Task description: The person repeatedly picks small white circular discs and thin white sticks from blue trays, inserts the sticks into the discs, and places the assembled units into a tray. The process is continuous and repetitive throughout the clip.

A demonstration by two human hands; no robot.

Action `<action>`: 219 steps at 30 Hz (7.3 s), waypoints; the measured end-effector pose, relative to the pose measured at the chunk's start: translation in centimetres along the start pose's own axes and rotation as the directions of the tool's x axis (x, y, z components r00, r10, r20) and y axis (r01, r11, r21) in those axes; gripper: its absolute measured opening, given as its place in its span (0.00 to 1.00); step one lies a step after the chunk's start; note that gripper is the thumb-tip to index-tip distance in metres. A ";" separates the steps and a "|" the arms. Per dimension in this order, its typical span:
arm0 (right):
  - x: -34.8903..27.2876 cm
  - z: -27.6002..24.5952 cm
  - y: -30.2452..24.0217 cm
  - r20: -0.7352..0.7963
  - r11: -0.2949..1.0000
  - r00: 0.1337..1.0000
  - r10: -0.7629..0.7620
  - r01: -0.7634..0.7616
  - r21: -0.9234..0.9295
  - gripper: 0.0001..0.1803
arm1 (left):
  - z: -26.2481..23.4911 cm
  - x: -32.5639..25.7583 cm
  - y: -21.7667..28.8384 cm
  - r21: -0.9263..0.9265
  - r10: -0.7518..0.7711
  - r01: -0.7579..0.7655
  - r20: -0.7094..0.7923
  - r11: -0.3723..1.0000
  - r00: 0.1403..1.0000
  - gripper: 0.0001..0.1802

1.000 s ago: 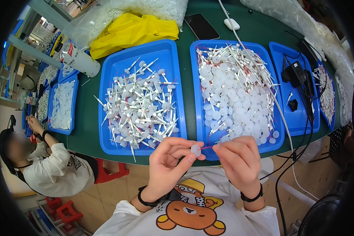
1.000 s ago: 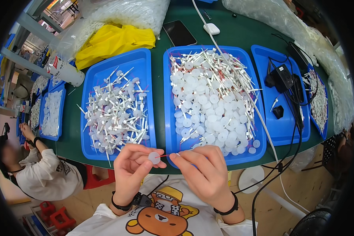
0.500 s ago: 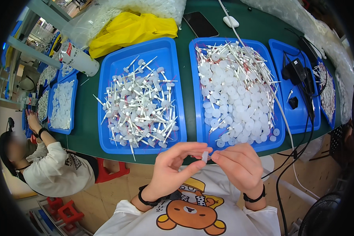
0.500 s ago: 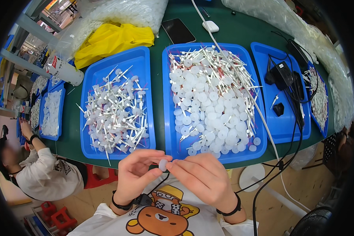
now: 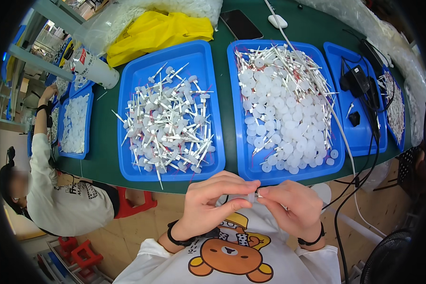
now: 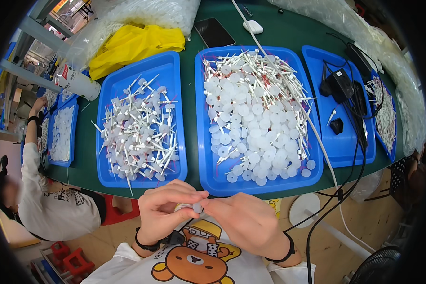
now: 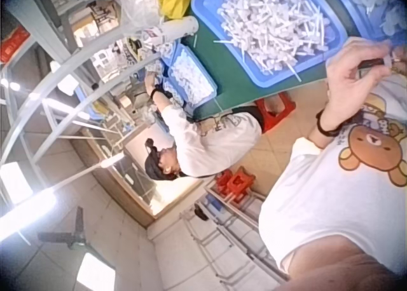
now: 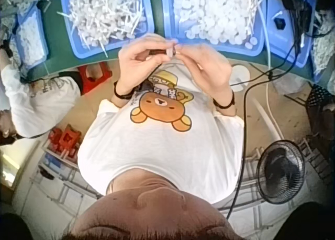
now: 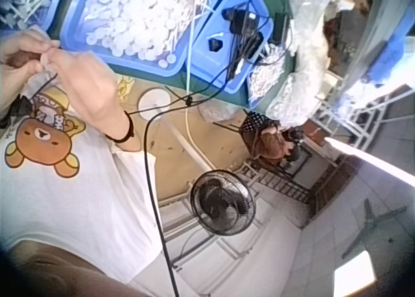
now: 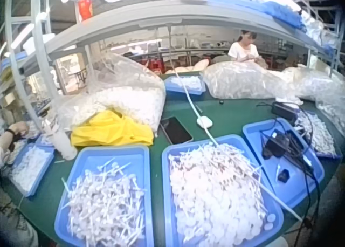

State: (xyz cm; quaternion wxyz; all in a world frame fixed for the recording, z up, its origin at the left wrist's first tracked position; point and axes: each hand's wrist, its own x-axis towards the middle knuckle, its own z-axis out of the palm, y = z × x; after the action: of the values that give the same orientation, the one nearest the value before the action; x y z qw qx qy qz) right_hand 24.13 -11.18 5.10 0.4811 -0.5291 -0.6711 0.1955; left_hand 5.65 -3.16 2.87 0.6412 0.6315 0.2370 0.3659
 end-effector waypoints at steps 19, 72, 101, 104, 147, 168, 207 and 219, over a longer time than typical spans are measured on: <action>-0.1 0.2 1.1 0.265 0.731 0.820 0.507 -0.572 0.372 0.23 | -0.2 -0.1 -1.0 0.086 -0.176 0.175 0.006 0.981 0.984 0.17; 2.9 2.1 4.4 0.145 0.791 0.969 0.198 -0.071 -0.608 0.14 | -0.7 2.1 -0.9 0.269 0.062 0.032 -0.336 0.963 0.940 0.17; 2.0 1.0 2.8 -0.114 0.970 0.981 -0.160 0.135 -0.200 0.19 | -0.9 0.9 -0.3 -0.323 -0.158 0.122 -0.088 0.939 0.984 0.18; 1.8 0.9 2.4 -0.105 0.962 0.978 -0.183 0.156 -0.224 0.18 | -0.9 0.8 -0.5 -0.336 -0.113 0.078 -0.084 0.938 0.990 0.19; 1.0 -1.1 1.3 0.059 0.930 0.979 -0.195 0.203 -0.305 0.17 | -1.3 0.8 -0.7 -0.102 -0.056 0.058 0.015 0.993 0.998 0.17; 0.3 -1.2 0.9 0.038 0.915 0.981 -0.190 0.191 -0.354 0.18 | -1.1 0.5 -1.2 -0.275 -0.080 0.085 0.030 0.958 0.996 0.21; 0.0 -0.6 0.8 0.171 0.978 0.971 0.168 -0.186 0.098 0.08 | -1.0 1.3 -0.3 0.154 0.157 -0.168 0.080 0.974 0.984 0.13; 0.1 -1.1 1.3 0.380 0.628 0.724 0.576 -0.689 0.361 0.09 | 0.0 1.1 -1.0 0.241 0.113 -0.118 0.036 0.963 0.993 0.14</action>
State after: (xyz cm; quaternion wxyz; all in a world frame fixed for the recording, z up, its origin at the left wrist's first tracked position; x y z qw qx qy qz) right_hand 25.76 -10.87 4.65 0.4153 -0.5692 -0.4205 0.5716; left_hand 6.48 -2.19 2.11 0.5394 0.7219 0.2355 0.3641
